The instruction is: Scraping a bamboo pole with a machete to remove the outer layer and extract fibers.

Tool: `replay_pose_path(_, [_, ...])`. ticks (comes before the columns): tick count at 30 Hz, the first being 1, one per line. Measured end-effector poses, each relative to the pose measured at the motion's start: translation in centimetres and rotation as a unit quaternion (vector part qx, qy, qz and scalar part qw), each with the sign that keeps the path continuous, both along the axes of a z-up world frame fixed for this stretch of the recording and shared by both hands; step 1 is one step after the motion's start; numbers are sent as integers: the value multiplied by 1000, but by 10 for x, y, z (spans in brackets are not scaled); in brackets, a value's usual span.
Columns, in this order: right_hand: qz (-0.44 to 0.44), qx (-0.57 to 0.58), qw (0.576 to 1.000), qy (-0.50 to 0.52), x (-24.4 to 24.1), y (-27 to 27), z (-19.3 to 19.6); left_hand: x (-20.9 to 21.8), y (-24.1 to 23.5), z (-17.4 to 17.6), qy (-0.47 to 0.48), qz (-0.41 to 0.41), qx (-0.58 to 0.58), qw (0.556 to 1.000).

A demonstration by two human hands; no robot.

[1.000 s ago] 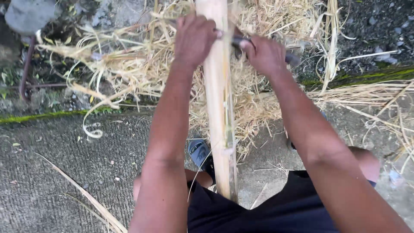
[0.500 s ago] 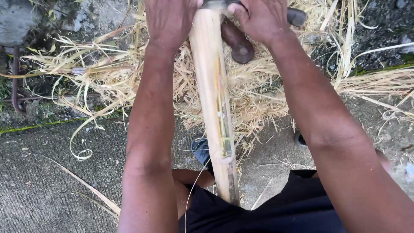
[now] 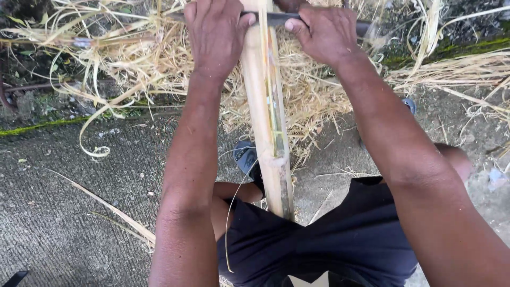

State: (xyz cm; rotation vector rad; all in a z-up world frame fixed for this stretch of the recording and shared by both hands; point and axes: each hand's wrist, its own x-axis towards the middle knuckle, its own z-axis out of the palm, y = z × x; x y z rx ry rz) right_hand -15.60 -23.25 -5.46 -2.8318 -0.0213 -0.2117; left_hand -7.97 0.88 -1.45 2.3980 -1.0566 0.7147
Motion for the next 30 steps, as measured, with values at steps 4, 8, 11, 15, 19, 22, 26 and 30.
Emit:
replay_pose_path(4, [-18,44,992,114,-35,13,2,-35,12,-9,64,10,40,997])
replay_pose_path(8, [-17,44,983,179,-68,24,-8,-76,23,-12,81,22,53,995])
replay_pose_path(11, [23,37,990,136,-101,32,-19,-108,35,-18,94,23,59,994])
replay_pose_path(15, [37,72,991,110,-153,49,-25,-160,49,-12,148,14,68,987])
replay_pose_path(19, [34,127,976,171,-225,70,-45,-221,65,-17,211,30,131,968])
replay_pose_path(22, [25,131,979,153,-245,77,-37,-236,66,-16,224,26,135,965])
replay_pose_path(26, [0,161,949,272,-239,75,-22,-234,67,-20,258,24,152,954])
replay_pose_path(30, [13,150,967,208,-237,73,-35,-226,61,-13,286,22,148,947])
